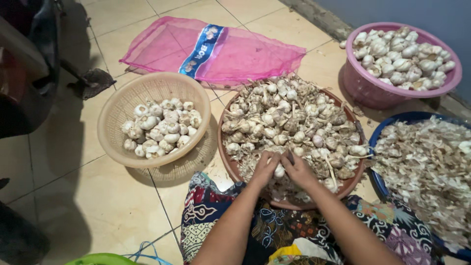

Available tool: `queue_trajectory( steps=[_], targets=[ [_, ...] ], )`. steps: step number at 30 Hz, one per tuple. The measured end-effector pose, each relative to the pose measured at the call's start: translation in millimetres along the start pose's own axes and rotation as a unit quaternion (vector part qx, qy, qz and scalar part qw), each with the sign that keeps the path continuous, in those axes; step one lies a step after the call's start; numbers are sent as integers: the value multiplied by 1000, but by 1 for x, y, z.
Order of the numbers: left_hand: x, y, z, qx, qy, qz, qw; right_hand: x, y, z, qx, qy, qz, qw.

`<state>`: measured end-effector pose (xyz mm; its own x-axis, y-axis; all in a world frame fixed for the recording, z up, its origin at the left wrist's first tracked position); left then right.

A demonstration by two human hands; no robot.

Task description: The person sits on the floor trimming garlic bulbs. They pick untrimmed bulbs from a large tray, cut off the roots and stems with a small knife, and place the trimmed bulbs into a plastic basket, with discarded peels and stems accumulating in a nearby basin.

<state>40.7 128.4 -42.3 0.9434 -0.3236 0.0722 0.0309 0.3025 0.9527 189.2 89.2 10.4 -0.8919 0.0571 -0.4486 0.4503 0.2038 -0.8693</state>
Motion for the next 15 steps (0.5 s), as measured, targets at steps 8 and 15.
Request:
queue_trajectory(
  steps=[8, 15],
  targets=[
    [-68, 53, 25, 55, 241, -94, 965, 4, 41, -2, 89, -47, 118, 988],
    [-155, 178, 89, 66, 515, -227, 824, 4, 60, 7, 239, 5, -237, 942]
  ],
)
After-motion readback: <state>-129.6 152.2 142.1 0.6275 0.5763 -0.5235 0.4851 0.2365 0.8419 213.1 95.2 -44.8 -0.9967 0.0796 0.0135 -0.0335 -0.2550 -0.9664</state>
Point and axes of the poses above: each hand's wrist, its own z-axis away from the middle knuckle, its own x-axis out of the palm, y = z × x, the point moved 7 cm from there along -z, towards the middle knuckle, and after that the axes turned 11 degrees about -x, right-handed, at the moved point
